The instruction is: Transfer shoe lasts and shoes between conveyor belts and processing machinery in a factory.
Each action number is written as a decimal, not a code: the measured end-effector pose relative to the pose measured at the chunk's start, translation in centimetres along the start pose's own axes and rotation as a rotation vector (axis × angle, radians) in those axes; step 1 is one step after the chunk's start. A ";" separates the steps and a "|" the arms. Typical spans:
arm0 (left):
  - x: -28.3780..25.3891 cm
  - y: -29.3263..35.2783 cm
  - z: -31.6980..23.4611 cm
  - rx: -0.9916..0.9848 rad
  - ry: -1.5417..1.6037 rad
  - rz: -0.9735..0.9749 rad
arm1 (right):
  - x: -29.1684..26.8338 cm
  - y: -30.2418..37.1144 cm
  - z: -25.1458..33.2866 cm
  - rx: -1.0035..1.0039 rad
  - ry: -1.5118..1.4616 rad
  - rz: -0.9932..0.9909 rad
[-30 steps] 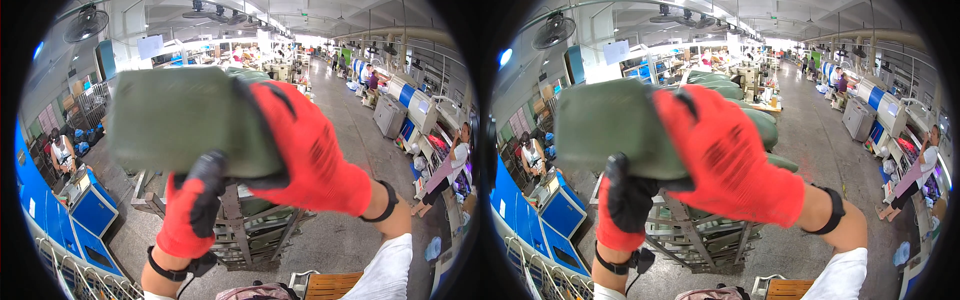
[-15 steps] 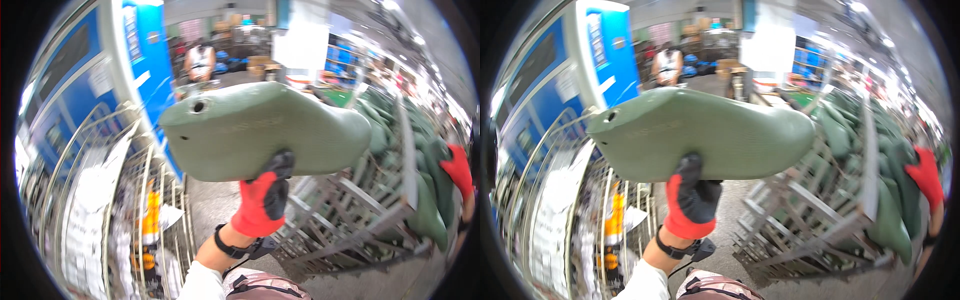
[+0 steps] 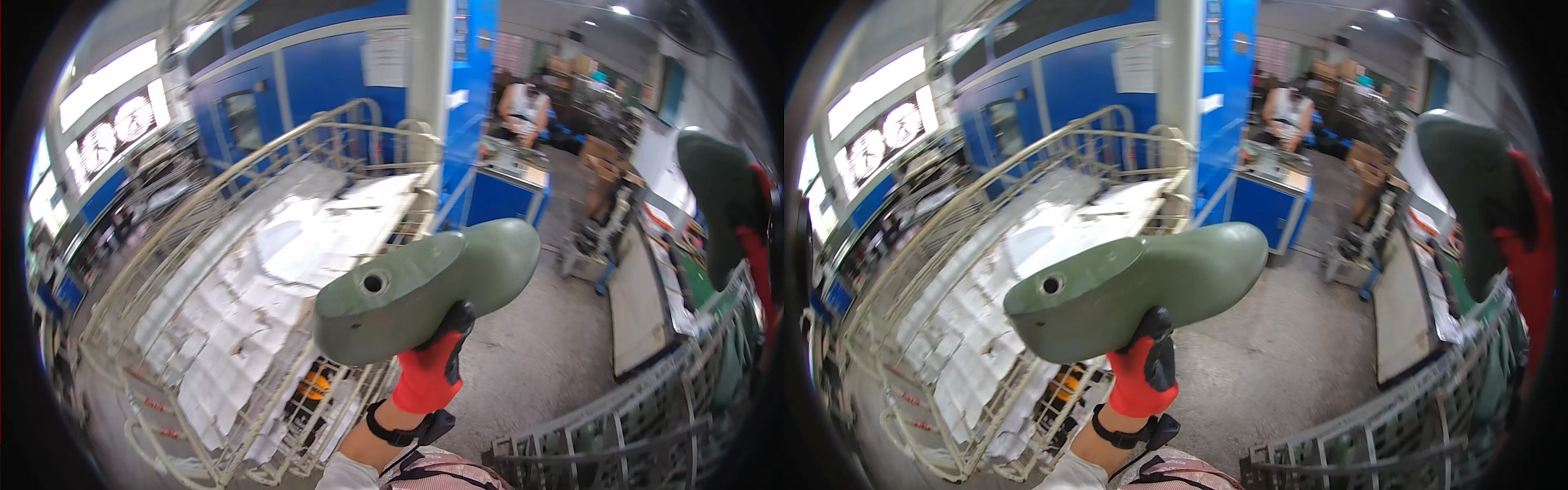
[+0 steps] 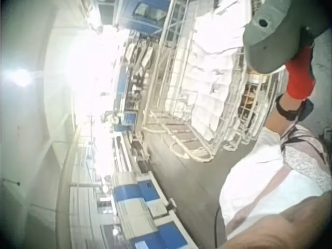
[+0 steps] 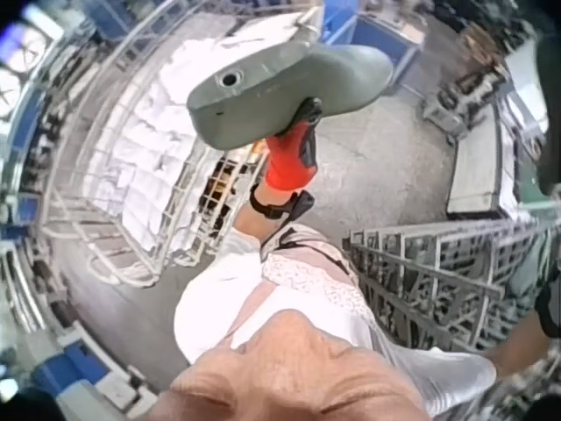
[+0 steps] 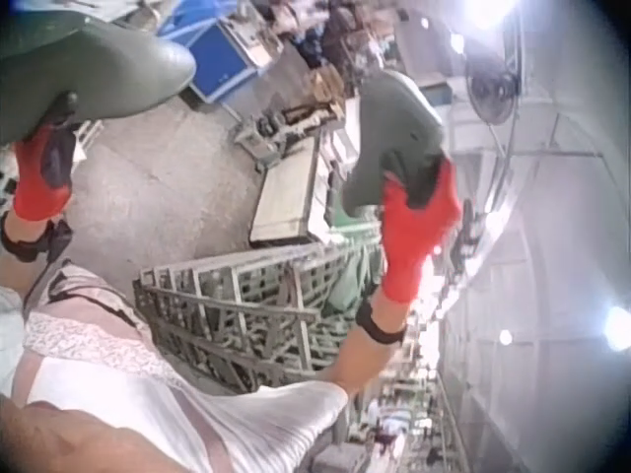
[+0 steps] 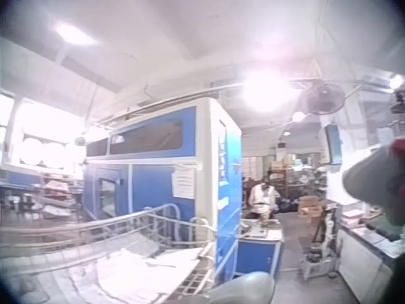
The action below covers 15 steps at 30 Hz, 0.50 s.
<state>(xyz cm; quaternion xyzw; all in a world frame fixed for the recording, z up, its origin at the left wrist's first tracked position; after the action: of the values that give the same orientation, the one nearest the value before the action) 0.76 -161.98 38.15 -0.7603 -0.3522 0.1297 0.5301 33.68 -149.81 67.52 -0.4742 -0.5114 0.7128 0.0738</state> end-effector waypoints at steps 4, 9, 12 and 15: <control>-11.2 1.1 1.9 -0.172 0.080 -0.233 | 15.7 -3.8 10.0 -0.335 -0.384 0.138; -19.9 -1.2 -5.7 -0.120 -1.041 -0.124 | 27.5 -4.8 25.9 -0.883 -0.673 0.337; -20.2 -3.6 -10.1 -0.136 -1.504 0.158 | 31.8 -3.2 33.1 -1.173 -0.793 0.377; -22.8 -7.1 -11.6 -0.295 -1.104 -0.152 | 33.2 -1.0 39.0 -1.481 -0.924 0.373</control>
<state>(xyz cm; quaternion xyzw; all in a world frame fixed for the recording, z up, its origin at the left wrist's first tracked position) -11.83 -184.20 45.21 -0.6185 -0.6447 0.4182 0.1640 -13.92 -155.42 49.44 -0.1411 -0.7339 0.3199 -0.5823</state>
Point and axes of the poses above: each hand's wrist, its own y-axis away from the middle knuckle, its own x-axis out of the palm, z = x × y, the point moved 9 cm from there along -y, towards the middle knuckle, and after that the axes turned 7 degrees about x, right-handed, at the moved point
